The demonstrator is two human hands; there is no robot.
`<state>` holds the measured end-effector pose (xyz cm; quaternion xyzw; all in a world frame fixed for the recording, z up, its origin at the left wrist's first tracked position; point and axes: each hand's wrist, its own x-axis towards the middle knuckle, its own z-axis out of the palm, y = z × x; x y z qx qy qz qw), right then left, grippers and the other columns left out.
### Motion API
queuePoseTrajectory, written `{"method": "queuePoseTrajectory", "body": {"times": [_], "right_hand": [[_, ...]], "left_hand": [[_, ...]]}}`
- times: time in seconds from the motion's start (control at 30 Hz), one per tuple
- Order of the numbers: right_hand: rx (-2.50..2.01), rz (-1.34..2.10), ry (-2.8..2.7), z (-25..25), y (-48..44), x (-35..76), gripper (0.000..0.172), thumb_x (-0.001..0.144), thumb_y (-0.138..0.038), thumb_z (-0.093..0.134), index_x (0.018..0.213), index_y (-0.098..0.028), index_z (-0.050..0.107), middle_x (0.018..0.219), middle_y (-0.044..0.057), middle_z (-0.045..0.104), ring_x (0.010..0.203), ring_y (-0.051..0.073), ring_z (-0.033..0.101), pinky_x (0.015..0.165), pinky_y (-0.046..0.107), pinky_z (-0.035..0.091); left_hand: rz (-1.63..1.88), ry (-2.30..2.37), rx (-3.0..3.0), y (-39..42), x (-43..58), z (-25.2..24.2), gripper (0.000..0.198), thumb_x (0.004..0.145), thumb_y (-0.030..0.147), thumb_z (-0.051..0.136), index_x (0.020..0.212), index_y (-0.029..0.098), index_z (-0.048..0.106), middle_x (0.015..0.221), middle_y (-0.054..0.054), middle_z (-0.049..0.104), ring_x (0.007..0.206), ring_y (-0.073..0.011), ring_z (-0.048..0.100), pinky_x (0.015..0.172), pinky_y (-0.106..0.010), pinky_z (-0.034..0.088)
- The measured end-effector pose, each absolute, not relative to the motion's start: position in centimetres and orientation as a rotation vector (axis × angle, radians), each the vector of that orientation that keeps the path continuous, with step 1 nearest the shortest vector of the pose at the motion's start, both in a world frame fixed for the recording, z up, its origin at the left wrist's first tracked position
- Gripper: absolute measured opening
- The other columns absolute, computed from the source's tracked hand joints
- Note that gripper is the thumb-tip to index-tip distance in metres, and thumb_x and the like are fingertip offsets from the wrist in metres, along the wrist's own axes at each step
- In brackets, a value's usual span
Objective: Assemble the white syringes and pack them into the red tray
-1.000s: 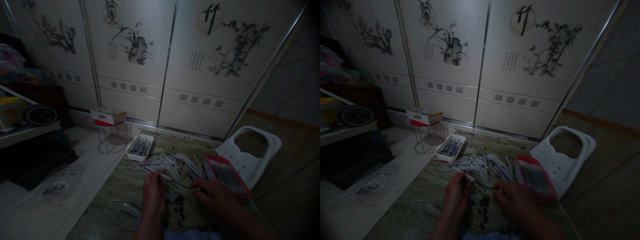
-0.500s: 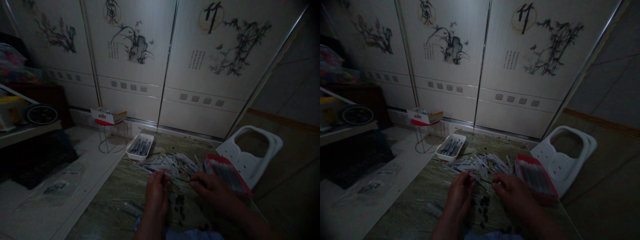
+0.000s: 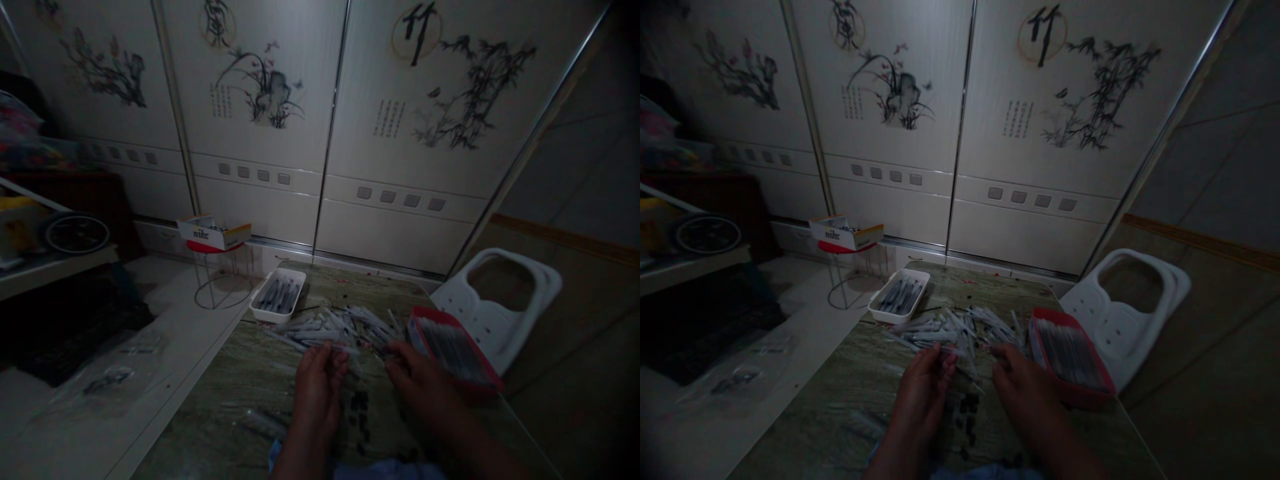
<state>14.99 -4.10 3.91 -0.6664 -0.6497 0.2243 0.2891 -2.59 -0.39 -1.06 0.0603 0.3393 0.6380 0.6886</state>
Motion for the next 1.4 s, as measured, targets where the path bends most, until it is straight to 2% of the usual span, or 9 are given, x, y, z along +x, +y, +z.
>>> {"method": "queuePoseTrajectory", "body": {"times": [0.07,0.13,0.23,0.57,0.77,0.97,1.4], "right_hand": [[-1.809,0.547,-1.740,2.7,-4.2,16.7,0.029,0.089,-0.035,0.047,0.105,-0.021,0.067,0.097,0.006,0.074,0.091,0.025,0.069,0.078,0.034,0.049],[-1.882,0.503,-1.794,1.3,-4.4,18.3,0.022,0.087,-0.032,0.047,0.091,-0.022,0.066,0.084,0.004,0.072,0.083,0.024,0.067,0.072,0.032,0.046],[-1.955,0.466,-1.856,-0.6,-5.0,20.1,0.014,0.082,-0.025,0.048,0.082,-0.022,0.062,0.079,0.002,0.069,0.081,0.022,0.065,0.069,0.030,0.043],[-2.134,0.512,-1.969,-2.9,-6.3,19.5,0.006,0.083,-0.023,0.054,0.081,-0.021,0.059,0.085,0.004,0.069,0.082,0.020,0.065,0.073,0.029,0.038],[-2.105,0.607,-1.981,-3.3,-5.9,19.0,0.004,0.080,-0.019,0.055,0.080,-0.022,0.058,0.081,0.001,0.068,0.080,0.019,0.063,0.068,0.028,0.034],[-2.133,0.535,-2.008,-2.2,-5.9,18.0,0.009,0.076,-0.013,0.051,0.078,-0.022,0.052,0.079,0.001,0.065,0.075,0.018,0.061,0.064,0.028,0.030],[-2.019,0.631,-1.909,-2.8,-5.0,19.9,0.012,0.081,-0.014,0.047,0.080,-0.022,0.056,0.081,0.001,0.068,0.081,0.020,0.064,0.069,0.028,0.039]], "left_hand": [[1.428,0.771,0.130,-0.3,-2.6,-1.1,0.010,0.084,0.013,0.070,0.083,0.016,0.060,0.078,-0.004,0.068,0.070,-0.0149,0.071,0.061,-0.023,0.057],[1.420,0.781,0.129,-0.2,-2.6,-1.1,0.009,0.085,0.012,0.068,0.083,0.015,0.060,0.076,-0.004,0.068,0.069,-0.0151,0.071,0.060,-0.023,0.057],[1.420,0.786,0.128,-0.1,-2.5,-1.3,0.009,0.085,0.011,0.067,0.082,0.015,0.059,0.075,-0.004,0.067,0.068,-0.0150,0.070,0.060,-0.023,0.058],[1.422,0.787,0.128,0.0,-2.5,-1.3,0.009,0.085,0.011,0.067,0.083,0.016,0.059,0.076,-0.004,0.068,0.066,-0.0140,0.070,0.059,-0.022,0.057],[1.428,0.789,0.141,0.1,-2.5,-1.5,0.010,0.085,0.012,0.068,0.082,0.016,0.060,0.076,-0.004,0.068,0.067,-0.0140,0.069,0.061,-0.024,0.058],[1.422,0.788,0.152,0.2,-2.5,-1.8,0.010,0.084,0.014,0.069,0.084,0.016,0.060,0.077,-0.004,0.067,0.067,-0.0138,0.069,0.060,-0.023,0.057],[1.409,0.804,0.140,0.0,-2.5,-1.3,0.008,0.085,0.012,0.067,0.083,0.016,0.060,0.078,-0.004,0.068,0.066,-0.0138,0.069,0.058,-0.022,0.056]]}}
